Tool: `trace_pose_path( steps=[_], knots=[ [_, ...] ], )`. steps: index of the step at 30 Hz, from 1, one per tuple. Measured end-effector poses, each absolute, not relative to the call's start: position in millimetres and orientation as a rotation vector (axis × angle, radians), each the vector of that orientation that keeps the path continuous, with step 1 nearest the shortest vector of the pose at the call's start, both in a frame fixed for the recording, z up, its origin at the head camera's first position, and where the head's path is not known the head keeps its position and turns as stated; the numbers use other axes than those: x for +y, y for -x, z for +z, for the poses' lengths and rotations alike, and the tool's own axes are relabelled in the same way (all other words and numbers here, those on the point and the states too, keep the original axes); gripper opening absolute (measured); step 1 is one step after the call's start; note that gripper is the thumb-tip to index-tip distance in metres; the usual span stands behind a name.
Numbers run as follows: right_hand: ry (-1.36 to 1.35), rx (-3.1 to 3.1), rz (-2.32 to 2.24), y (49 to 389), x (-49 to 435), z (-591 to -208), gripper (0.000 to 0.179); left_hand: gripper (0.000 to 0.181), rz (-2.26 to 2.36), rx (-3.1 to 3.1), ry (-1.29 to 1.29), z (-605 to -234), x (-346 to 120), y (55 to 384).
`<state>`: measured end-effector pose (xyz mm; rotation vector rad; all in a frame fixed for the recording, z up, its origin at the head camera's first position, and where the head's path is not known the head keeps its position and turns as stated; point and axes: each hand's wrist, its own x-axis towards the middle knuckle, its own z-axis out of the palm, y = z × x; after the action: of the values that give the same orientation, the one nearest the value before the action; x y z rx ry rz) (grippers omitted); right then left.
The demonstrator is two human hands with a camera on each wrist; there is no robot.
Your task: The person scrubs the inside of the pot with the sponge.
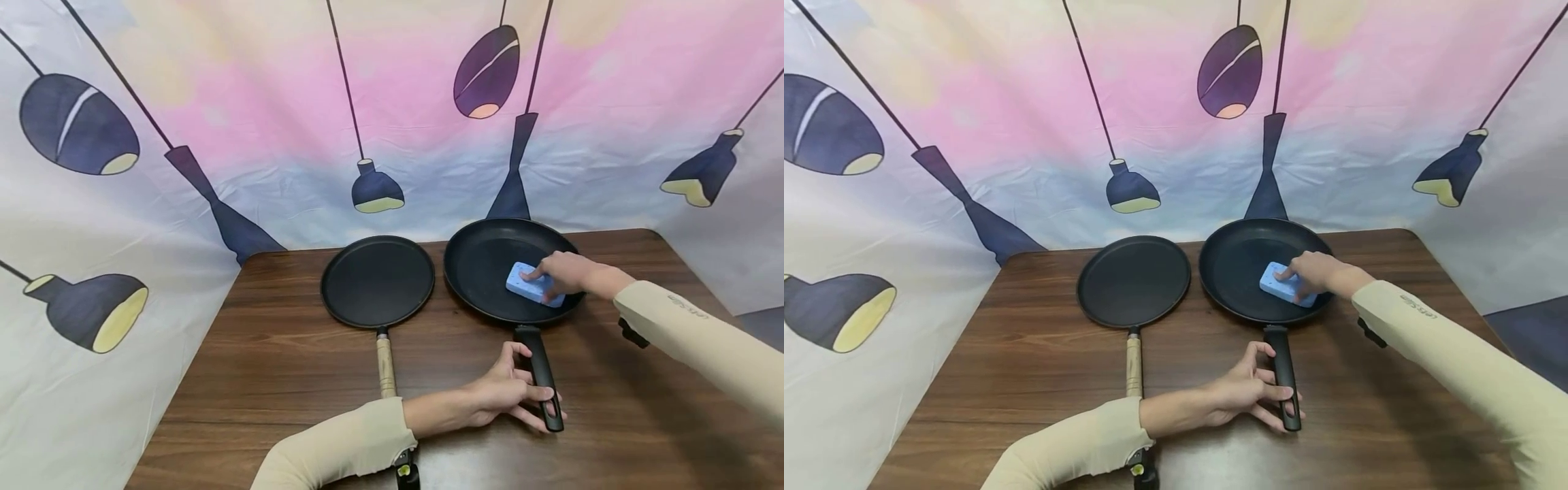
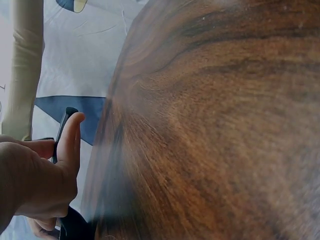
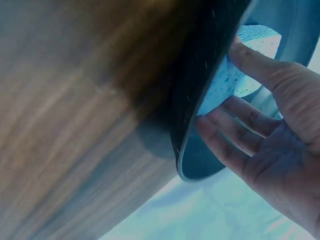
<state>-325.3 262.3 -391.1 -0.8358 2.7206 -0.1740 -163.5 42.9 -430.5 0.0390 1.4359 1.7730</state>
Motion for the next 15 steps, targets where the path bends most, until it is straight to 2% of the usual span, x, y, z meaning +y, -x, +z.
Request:
trace_pose_path(
  steps=[9,15],
  knots=[
    [1.017,2.71,-0.142,308,232,-396,0.06,0.046,1.774,1.429,-0.027,-430,41,166],
    [0.882,2.77,-0.239,323,232,-403,0.06,0.046,1.765,1.388,-0.043,-429,40,164]
  ],
)
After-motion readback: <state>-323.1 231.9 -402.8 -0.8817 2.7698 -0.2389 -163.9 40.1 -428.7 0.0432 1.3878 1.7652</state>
